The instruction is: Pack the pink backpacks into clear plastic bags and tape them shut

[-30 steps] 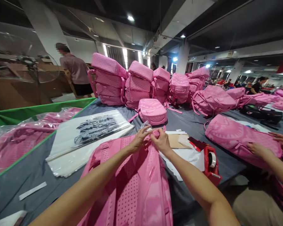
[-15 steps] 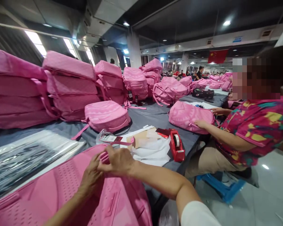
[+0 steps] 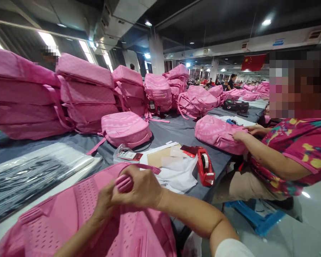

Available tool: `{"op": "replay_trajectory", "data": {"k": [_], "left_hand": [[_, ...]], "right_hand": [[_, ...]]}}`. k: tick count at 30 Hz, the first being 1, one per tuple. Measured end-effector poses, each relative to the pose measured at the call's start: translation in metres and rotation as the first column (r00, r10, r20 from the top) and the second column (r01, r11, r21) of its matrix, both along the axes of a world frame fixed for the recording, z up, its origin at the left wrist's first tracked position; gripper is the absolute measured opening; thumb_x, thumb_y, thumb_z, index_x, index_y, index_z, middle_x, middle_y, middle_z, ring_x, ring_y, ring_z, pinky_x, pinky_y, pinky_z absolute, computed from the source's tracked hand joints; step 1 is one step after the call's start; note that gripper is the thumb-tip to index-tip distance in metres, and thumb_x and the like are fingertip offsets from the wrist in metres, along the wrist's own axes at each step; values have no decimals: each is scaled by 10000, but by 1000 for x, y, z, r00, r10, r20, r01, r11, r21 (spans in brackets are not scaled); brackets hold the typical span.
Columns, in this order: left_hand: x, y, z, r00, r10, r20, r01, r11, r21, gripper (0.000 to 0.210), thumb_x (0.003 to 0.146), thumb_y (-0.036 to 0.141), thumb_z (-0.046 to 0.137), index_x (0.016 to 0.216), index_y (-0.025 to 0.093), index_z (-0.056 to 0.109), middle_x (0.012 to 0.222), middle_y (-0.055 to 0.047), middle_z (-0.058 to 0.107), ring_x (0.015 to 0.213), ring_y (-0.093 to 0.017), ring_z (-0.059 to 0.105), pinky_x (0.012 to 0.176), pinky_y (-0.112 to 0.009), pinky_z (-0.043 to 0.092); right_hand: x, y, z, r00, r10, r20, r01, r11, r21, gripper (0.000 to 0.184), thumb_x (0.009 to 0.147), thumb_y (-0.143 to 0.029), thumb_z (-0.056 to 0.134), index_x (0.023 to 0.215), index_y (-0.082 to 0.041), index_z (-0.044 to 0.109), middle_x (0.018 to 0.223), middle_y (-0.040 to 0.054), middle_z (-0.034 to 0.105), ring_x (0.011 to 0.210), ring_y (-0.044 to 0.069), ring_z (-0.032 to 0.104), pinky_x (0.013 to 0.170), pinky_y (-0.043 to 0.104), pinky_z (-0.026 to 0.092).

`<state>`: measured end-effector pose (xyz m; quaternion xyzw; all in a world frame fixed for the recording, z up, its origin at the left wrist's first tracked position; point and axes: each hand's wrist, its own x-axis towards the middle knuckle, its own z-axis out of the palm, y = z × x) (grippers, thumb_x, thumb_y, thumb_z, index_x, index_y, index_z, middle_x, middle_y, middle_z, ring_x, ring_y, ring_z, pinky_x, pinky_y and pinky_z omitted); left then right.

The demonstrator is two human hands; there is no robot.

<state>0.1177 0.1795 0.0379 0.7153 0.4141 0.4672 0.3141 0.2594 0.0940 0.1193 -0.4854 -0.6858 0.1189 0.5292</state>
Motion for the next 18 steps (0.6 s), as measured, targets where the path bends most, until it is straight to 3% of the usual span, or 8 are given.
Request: {"op": "replay_trajectory", "data": {"k": [2, 4, 7, 8, 12, 15, 16, 18], "left_hand": [[-5, -10, 23, 996, 83, 16, -85, 979, 185, 396, 741, 522, 700, 1039, 262, 677, 1091, -104, 733, 1078, -347, 679, 1010, -501, 537], [-5, -14, 42, 999, 33, -2, -31, 942, 334, 347, 783, 474, 678, 1052, 256, 692, 1175, -111, 711, 1187, -341, 633, 1086, -499, 487], [-1, -3, 55, 964, -238, -118, 260, 937, 235, 240, 833, 433, 575, 818, 241, 718, 925, -82, 734, 945, -296, 694, 902, -426, 575], [-2, 4, 54, 954, -269, -135, 291, 939, 185, 265, 832, 436, 551, 758, 235, 707, 828, -71, 722, 841, -276, 692, 830, -404, 586], [-12, 10, 46, 985, -33, -169, 68, 977, 202, 326, 821, 479, 505, 806, 231, 715, 725, -57, 705, 736, -246, 654, 761, -381, 568], [-21, -35, 39, 987, 3, -163, -1, 1000, 11, 366, 825, 539, 509, 801, 225, 696, 637, -35, 660, 636, -220, 605, 663, -342, 544], [-23, -60, 37, 991, -56, -122, 42, 992, -116, 386, 819, 563, 524, 801, 218, 696, 635, -33, 661, 633, -218, 610, 654, -337, 546], [-26, -115, 31, 982, -188, 18, 181, 916, -358, 432, 812, 599, 558, 851, 200, 719, 728, -52, 715, 724, -236, 659, 728, -354, 576]], "right_hand": [[11, -4, 14, 999, -21, -39, 20, 999, -27, 199, 793, -393, 616, 877, -215, 585, 724, -31, 630, 591, 111, 573, 590, 213, 459], [15, -5, 24, 1000, 2, 25, -1, 1000, -26, 176, 789, -369, 643, 828, -212, 574, 697, -37, 603, 588, 108, 555, 594, 214, 438], [14, 1, 37, 992, 52, 119, -50, 999, -21, 217, 764, -360, 715, 778, -208, 561, 686, -40, 585, 602, 111, 544, 607, 221, 422], [15, 4, 40, 993, 58, 102, -56, 998, -31, 250, 763, -380, 740, 780, -205, 563, 697, -36, 592, 619, 116, 552, 615, 225, 426], [35, 19, 52, 961, 273, -38, -276, 953, -123, 366, 815, -489, 755, 919, -179, 591, 795, -5, 639, 711, 136, 590, 650, 234, 462], [54, 34, 56, 906, 410, 103, -394, 908, -146, 331, 866, -432, 741, 1014, -168, 607, 824, -8, 622, 738, 134, 570, 680, 239, 459], [57, 42, 57, 900, 392, 188, -374, 919, -125, 307, 866, -402, 754, 1013, -169, 618, 829, -8, 610, 747, 135, 560, 695, 243, 452], [57, 62, 56, 894, 308, 327, -307, 950, -56, 267, 860, -358, 777, 997, -173, 643, 854, 1, 585, 764, 141, 544, 717, 253, 435]]}}
